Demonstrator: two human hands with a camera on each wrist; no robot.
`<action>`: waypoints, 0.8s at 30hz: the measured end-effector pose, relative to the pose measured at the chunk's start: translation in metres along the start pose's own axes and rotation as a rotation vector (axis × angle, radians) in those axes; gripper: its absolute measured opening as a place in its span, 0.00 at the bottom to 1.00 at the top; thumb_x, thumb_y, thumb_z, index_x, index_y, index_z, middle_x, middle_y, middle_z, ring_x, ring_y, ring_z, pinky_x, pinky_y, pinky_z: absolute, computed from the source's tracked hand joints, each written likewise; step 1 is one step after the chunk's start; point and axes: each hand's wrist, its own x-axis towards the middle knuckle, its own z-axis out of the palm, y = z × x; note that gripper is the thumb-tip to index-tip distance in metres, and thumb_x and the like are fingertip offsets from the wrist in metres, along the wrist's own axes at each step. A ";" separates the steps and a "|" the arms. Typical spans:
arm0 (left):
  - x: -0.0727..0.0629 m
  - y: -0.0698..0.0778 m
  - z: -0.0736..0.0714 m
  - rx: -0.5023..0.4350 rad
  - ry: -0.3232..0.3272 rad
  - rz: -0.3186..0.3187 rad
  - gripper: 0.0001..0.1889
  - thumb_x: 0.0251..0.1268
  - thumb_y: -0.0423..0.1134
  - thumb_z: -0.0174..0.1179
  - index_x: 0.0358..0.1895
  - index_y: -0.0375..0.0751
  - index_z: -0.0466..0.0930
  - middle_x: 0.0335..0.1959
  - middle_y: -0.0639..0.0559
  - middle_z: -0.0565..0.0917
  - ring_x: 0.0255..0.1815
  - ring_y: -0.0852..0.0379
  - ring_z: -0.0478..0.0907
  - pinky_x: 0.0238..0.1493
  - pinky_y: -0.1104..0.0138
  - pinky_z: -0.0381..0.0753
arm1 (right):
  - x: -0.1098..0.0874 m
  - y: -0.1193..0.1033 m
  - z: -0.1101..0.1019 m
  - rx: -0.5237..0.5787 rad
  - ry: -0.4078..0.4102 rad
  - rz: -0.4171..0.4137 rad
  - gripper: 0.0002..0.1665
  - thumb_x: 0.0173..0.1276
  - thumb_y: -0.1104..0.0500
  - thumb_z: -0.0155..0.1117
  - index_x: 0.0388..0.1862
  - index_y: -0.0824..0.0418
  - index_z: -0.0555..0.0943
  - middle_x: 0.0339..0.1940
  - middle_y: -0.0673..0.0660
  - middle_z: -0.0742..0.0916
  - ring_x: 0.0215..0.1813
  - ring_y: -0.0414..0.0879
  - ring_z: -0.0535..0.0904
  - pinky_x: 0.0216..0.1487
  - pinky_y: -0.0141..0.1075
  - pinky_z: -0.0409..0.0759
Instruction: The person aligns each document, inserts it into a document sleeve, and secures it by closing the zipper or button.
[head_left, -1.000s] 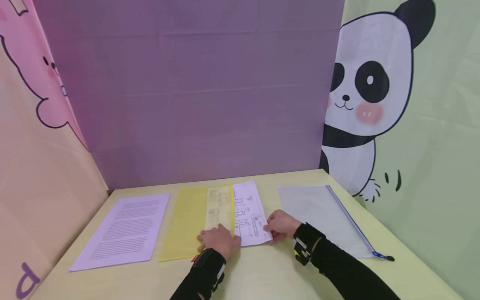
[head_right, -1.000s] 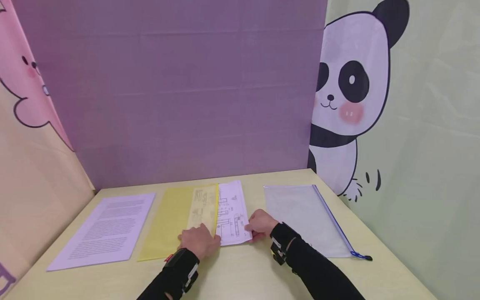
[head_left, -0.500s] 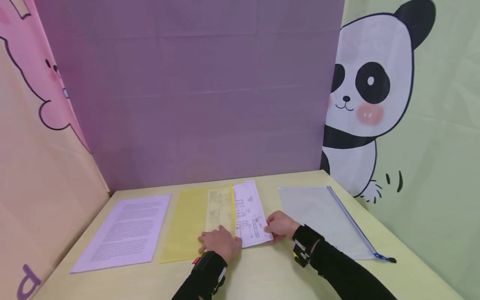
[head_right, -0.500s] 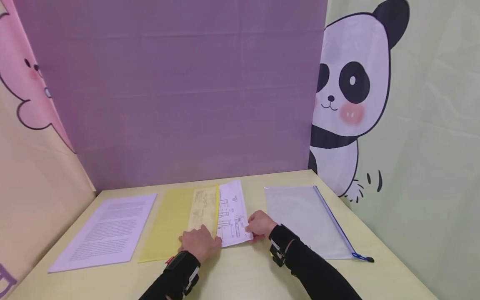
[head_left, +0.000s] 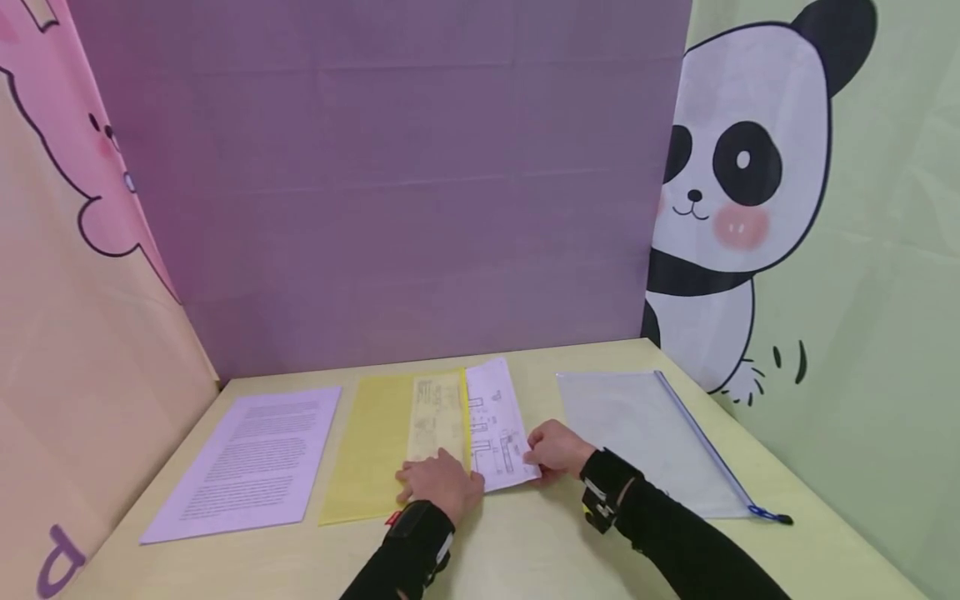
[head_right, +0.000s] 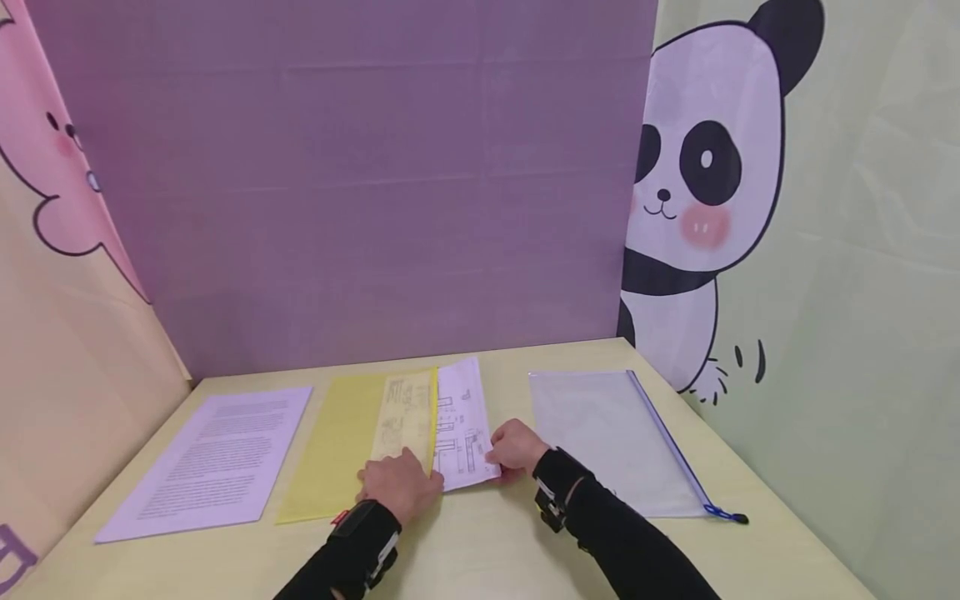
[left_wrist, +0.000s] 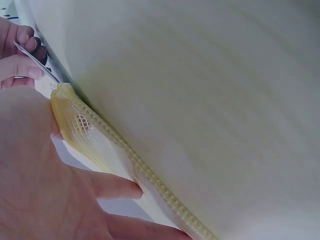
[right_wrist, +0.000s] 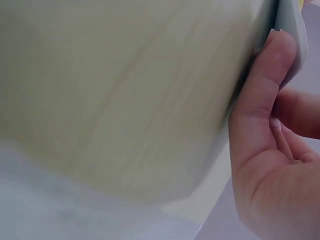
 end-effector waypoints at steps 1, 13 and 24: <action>0.000 0.000 0.000 -0.001 0.000 0.000 0.36 0.61 0.60 0.62 0.63 0.35 0.78 0.58 0.15 0.74 0.58 0.16 0.71 0.44 0.31 0.79 | 0.000 0.000 0.001 -0.006 0.003 -0.001 0.04 0.65 0.75 0.63 0.30 0.72 0.79 0.26 0.58 0.84 0.23 0.45 0.82 0.26 0.37 0.85; -0.001 0.001 0.001 -0.005 0.017 0.002 0.35 0.61 0.60 0.62 0.62 0.34 0.79 0.56 0.18 0.77 0.58 0.17 0.71 0.42 0.32 0.80 | -0.001 -0.007 0.010 -0.060 0.008 -0.039 0.05 0.64 0.74 0.65 0.28 0.70 0.80 0.23 0.55 0.83 0.21 0.43 0.81 0.24 0.36 0.85; -0.003 0.003 0.004 -0.001 0.022 -0.013 0.36 0.61 0.61 0.62 0.64 0.37 0.79 0.58 0.18 0.75 0.59 0.17 0.70 0.44 0.32 0.80 | -0.001 -0.016 0.019 -0.063 -0.016 -0.040 0.05 0.64 0.74 0.64 0.28 0.70 0.80 0.24 0.55 0.83 0.21 0.43 0.80 0.25 0.34 0.84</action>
